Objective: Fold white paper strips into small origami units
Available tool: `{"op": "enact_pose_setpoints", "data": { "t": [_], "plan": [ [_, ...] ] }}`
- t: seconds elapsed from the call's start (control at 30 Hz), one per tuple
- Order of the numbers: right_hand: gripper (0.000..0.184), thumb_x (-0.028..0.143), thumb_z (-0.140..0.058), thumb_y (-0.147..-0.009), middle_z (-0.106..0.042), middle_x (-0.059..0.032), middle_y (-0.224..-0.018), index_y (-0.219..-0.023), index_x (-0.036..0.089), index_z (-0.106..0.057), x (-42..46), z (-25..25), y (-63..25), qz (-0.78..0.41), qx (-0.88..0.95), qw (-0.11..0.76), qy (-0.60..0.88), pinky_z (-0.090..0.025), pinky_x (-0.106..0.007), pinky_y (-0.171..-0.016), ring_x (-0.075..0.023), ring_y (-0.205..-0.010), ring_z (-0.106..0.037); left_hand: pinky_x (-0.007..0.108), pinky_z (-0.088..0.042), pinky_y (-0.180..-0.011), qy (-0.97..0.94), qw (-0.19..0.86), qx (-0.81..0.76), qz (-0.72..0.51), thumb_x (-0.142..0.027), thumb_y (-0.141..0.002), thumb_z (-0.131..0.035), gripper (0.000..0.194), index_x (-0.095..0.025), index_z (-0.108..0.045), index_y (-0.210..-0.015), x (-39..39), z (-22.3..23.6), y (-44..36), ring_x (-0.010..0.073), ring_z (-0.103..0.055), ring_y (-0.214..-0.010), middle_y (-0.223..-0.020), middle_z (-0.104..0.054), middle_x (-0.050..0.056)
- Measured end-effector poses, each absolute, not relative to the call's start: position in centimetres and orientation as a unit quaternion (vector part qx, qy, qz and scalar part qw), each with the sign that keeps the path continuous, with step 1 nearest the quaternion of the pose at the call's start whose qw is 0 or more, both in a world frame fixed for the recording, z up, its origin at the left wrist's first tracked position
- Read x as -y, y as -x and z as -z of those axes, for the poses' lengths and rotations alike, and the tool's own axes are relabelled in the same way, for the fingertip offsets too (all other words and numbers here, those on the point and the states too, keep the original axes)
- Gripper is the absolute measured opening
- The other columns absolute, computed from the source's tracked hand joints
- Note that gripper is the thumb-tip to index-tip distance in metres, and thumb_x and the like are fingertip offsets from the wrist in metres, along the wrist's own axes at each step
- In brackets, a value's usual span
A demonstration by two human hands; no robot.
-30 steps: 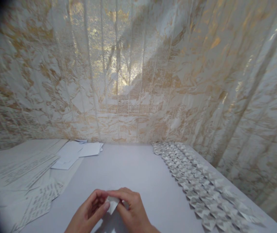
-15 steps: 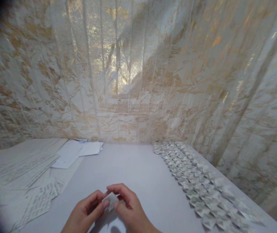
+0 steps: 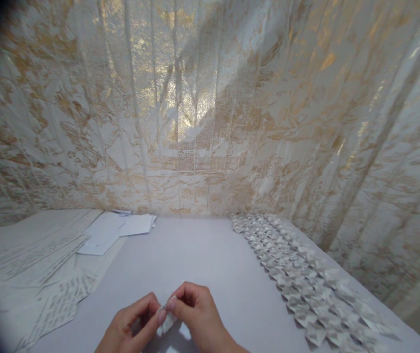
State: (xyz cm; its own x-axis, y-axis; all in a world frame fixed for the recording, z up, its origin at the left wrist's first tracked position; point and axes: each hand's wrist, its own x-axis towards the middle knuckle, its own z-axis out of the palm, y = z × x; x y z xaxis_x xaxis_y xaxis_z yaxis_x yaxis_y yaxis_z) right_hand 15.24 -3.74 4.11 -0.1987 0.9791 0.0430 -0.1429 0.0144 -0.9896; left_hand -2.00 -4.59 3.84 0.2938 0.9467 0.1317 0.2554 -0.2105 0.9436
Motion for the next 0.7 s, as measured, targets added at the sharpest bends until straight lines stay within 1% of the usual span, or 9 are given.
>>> {"op": "enact_pose_setpoints", "data": {
  "t": [0.13, 0.23, 0.33, 0.37, 0.43, 0.5, 0.57, 0.63, 0.7],
  "plan": [
    [0.06, 0.072, -0.083, -0.062, -0.05, 0.0033, -0.06, -0.067, 0.016, -0.062, 3.7, -3.8, -15.2, -0.56, 0.522, 0.492, 0.415, -0.028, -0.027, -0.059, -0.0116, -0.058, -0.039, 0.027, -0.031, -0.061, -0.653, 0.497, -0.43, -0.377, -0.067, -0.086, -0.056, 0.047, -0.023, -0.051, -0.071, 4.7, -4.0, 1.8, 0.0159, -0.042, -0.063, -0.064, -0.044, -0.006],
    [0.054, 0.067, -0.082, -0.068, -0.051, 0.0031, -0.062, -0.069, 0.017, -0.06, 3.7, -3.4, -15.4, -0.552, 0.533, 0.493, 0.409, -0.031, -0.027, -0.061, -0.0125, -0.06, -0.042, 0.026, -0.029, -0.06, -0.659, 0.508, -0.416, -0.366, -0.065, -0.083, -0.061, 0.045, -0.023, -0.05, -0.072, 4.6, -4.1, 1.6, 0.015, -0.039, -0.063, -0.066, -0.04, -0.008],
    [0.038, 0.054, -0.074, -0.082, -0.055, 0.0012, -0.07, -0.08, 0.018, -0.062, 3.7, -3.3, -15.7, -0.522, 0.564, 0.505, 0.393, -0.036, -0.028, -0.063, -0.0145, -0.064, -0.047, 0.027, -0.029, -0.062, -0.661, 0.508, -0.415, -0.364, -0.065, -0.084, -0.06, 0.045, -0.022, -0.051, -0.073, 4.5, -3.8, 1.7, 0.0152, -0.039, -0.065, -0.067, -0.041, -0.007],
    [0.029, 0.047, -0.069, -0.087, -0.057, -0.0006, -0.077, -0.088, 0.019, -0.063, 3.8, -3.4, -15.9, -0.482, 0.595, 0.517, 0.382, -0.039, -0.028, -0.065, -0.0161, -0.069, -0.05, 0.027, -0.029, -0.062, -0.657, 0.511, -0.417, -0.365, -0.067, -0.085, -0.059, 0.047, -0.022, -0.052, -0.074, 4.4, -3.7, 1.8, 0.0154, -0.039, -0.065, -0.067, -0.041, -0.007],
    [0.013, 0.031, -0.057, -0.094, -0.059, -0.0049, -0.094, -0.102, 0.022, -0.063, 3.9, -3.8, -16.4, -0.351, 0.692, 0.527, 0.346, -0.044, -0.031, -0.073, -0.0199, -0.084, -0.055, 0.027, -0.029, -0.062, -0.644, 0.524, -0.418, -0.369, -0.072, -0.083, -0.058, 0.051, -0.022, -0.052, -0.075, 4.1, -3.3, 1.9, 0.0157, -0.039, -0.066, -0.068, -0.041, -0.007],
    [0.023, 0.014, -0.052, -0.09, -0.057, -0.0077, -0.111, -0.108, 0.024, -0.062, 4.0, -4.3, -16.9, -0.201, 0.789, 0.495, 0.301, -0.046, -0.035, -0.084, -0.0226, -0.1, -0.055, 0.027, -0.031, -0.063, -0.634, 0.538, -0.41, -0.375, -0.076, -0.082, -0.058, 0.055, -0.021, -0.053, -0.078, 3.9, -3.1, 1.9, 0.0162, -0.04, -0.068, -0.069, -0.041, -0.007],
    [0.034, 0.004, -0.054, -0.08, -0.054, -0.0076, -0.121, -0.106, 0.024, -0.061, 4.0, -4.8, -17.3, -0.11, 0.845, 0.445, 0.276, -0.046, -0.037, -0.091, -0.0242, -0.108, -0.052, 0.027, -0.033, -0.065, -0.629, 0.545, -0.403, -0.381, -0.077, -0.081, -0.058, 0.056, -0.021, -0.054, -0.079, 3.8, -2.9, 1.9, 0.0165, -0.041, -0.069, -0.07, -0.042, -0.006],
    [0.043, 0.0, -0.057, -0.072, -0.052, -0.0064, -0.126, -0.106, 0.025, -0.059, 3.9, -5.0, -17.5, -0.071, 0.864, 0.418, 0.272, -0.045, -0.038, -0.094, -0.0245, -0.11, -0.051, 0.027, -0.033, -0.065, -0.629, 0.543, -0.402, -0.384, -0.076, -0.081, -0.059, 0.055, -0.021, -0.054, -0.078, 3.7, -2.8, 1.9, 0.0164, -0.042, -0.069, -0.07, -0.043, -0.006],
    [0.046, -0.004, -0.06, -0.069, -0.052, -0.0054, -0.126, -0.105, 0.025, -0.057, 3.8, -4.9, -17.5, -0.061, 0.868, 0.41, 0.275, -0.046, -0.037, -0.095, -0.0242, -0.11, -0.051, 0.027, -0.033, -0.065, -0.629, 0.539, -0.405, -0.387, -0.075, -0.082, -0.06, 0.054, -0.021, -0.054, -0.077, 3.7, -2.7, 1.9, 0.0162, -0.041, -0.069, -0.07, -0.042, -0.007]
  ]
}}
